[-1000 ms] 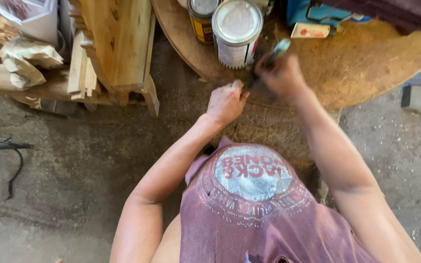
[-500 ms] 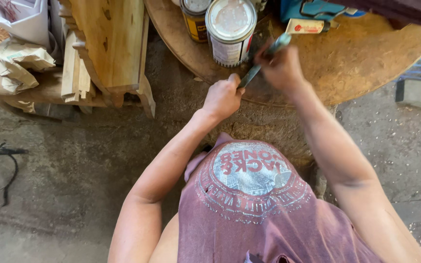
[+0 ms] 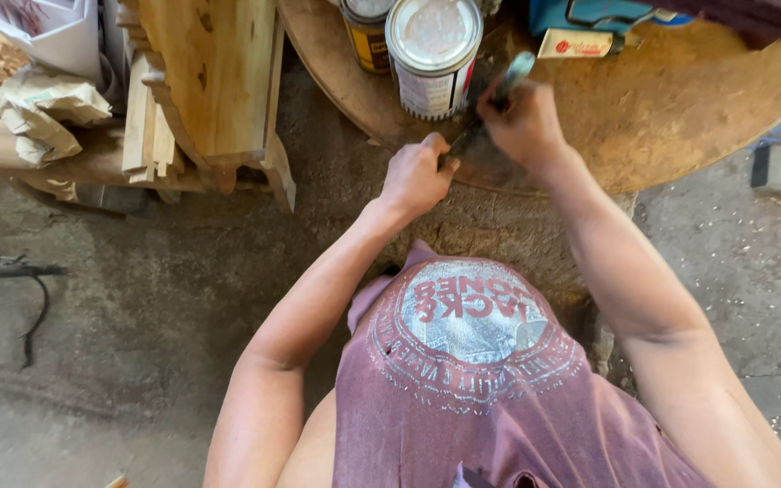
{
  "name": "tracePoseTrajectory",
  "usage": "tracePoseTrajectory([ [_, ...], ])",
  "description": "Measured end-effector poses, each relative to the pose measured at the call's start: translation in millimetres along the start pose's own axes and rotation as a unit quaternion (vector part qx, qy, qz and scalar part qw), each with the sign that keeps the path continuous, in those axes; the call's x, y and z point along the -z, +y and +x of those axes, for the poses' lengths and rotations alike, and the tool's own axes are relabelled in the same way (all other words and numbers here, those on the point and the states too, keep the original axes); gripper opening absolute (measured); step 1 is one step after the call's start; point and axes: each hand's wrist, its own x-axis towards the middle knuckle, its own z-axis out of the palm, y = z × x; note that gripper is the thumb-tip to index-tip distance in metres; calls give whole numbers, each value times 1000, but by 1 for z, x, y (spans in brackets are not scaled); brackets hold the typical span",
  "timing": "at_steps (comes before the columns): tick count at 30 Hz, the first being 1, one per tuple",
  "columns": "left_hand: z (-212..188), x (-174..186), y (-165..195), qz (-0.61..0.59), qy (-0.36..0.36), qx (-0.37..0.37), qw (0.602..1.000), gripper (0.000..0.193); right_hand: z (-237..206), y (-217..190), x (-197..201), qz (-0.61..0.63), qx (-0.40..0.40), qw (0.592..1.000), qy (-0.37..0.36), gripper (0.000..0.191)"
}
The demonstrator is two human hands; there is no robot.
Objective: The person carries a can of wood stain and a brush across the workshop, then uses a knife to scrape and prepare material at a round table. They dip the knife into the stain can and spread the stain by hand onto a large wooden board, coating its surface.
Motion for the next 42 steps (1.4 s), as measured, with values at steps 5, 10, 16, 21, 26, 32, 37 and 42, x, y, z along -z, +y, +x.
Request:
tracePoseTrajectory([
  [5,-1,-4,1,0,17,-25,1000,31,2,1,-1,68,63,995,-23,8],
  [10,-2,-1,4,13,-9,0,1000,28,6,-8,3,-124,-74,988,-53,8],
  [16,0,4,10,21,16,-25,999,30,10,-34,10,21,-43,999,13,11],
  [21,0,5,13,22,-10,-18,1000,29,13,-42,19,-40,1,999,-18,13],
  [26,-2,3,14,25,37,-43,998,27,9,-53,10,85,13,996,23,10],
  [32,-11,-3,12,-3,57,-97,994,21,23,-41,26,-65,-1,997,38,7],
  [37,-18,5,14,62,58,-164,983,14,37,-24,68,-85,-70,994,23,5],
  [42,-18,17,17,139,50,-207,967,19,13,-37,48,65,-66,995,-40,7],
])
